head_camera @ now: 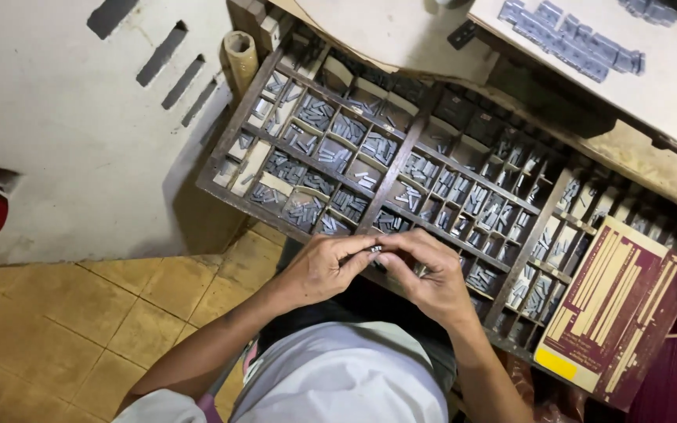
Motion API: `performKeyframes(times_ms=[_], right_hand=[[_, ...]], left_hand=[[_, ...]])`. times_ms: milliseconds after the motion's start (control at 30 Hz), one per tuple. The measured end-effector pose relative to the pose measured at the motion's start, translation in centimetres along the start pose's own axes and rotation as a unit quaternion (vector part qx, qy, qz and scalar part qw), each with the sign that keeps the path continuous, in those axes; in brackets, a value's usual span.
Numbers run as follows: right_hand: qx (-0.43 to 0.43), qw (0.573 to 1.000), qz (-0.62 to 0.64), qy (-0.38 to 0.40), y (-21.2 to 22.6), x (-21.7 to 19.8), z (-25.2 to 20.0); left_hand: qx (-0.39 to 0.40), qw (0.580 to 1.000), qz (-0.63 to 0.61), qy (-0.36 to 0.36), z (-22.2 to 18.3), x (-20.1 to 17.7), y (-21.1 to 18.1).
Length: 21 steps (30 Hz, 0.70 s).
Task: Selecting individual metal type characters from a type case and arranging them into a layout for a printing press.
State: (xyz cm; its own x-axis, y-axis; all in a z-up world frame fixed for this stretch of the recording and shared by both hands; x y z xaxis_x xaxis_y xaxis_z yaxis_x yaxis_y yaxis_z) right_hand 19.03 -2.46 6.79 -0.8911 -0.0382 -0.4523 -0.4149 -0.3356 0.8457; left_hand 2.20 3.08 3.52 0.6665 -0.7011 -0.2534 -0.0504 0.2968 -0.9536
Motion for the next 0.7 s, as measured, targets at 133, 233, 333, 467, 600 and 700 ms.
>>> performKeyframes(times_ms=[133, 233, 333, 467, 600, 700], right_hand=[[-0.011, 1.000, 0.010, -0.013, -0.5, 0.6, -0.3], [-0.006, 1.000, 0.018, -0.010, -1.4, 0.8, -0.4], [0.022, 0.994, 0.100, -0.022, -3.6, 1.4, 0.8], [0.131, 0.979, 0.155, -0.019, -6.2, 4.8, 5.7], [0.168, 0.965, 0.186, 0.075, -4.1, 10.6, 11.1], [0.179, 0.953, 0.226, 0.097, -4.5, 13.5, 13.1]], left_hand=[[-0.001, 1.000, -0.006, 0.010, -0.2, 0.1, -0.1], [0.003, 1.000, -0.011, 0.004, -0.5, 0.2, 0.5], [-0.053, 0.999, 0.001, 0.006, -1.7, -0.3, 2.3], [-0.069, 0.997, -0.004, 0.034, -3.3, -1.6, -0.2], [-0.032, 0.997, -0.031, 0.063, -3.5, -1.1, -1.4], [0.004, 0.998, -0.048, 0.035, -3.4, -1.5, -2.0]])
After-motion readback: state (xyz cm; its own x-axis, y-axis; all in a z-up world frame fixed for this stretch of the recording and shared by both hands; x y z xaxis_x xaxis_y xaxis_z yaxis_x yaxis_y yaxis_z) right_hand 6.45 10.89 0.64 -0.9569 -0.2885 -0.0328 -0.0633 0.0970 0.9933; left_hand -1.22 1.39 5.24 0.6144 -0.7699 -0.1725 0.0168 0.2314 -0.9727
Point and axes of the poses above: each hand's wrist, its own z-axis towards the middle knuckle, its own x-axis out of the palm, y = z × x, the point moved 3 cm from there along z, towards the middle knuckle, and after that the axes turned 10 degrees about y, right-handed, at the moved point
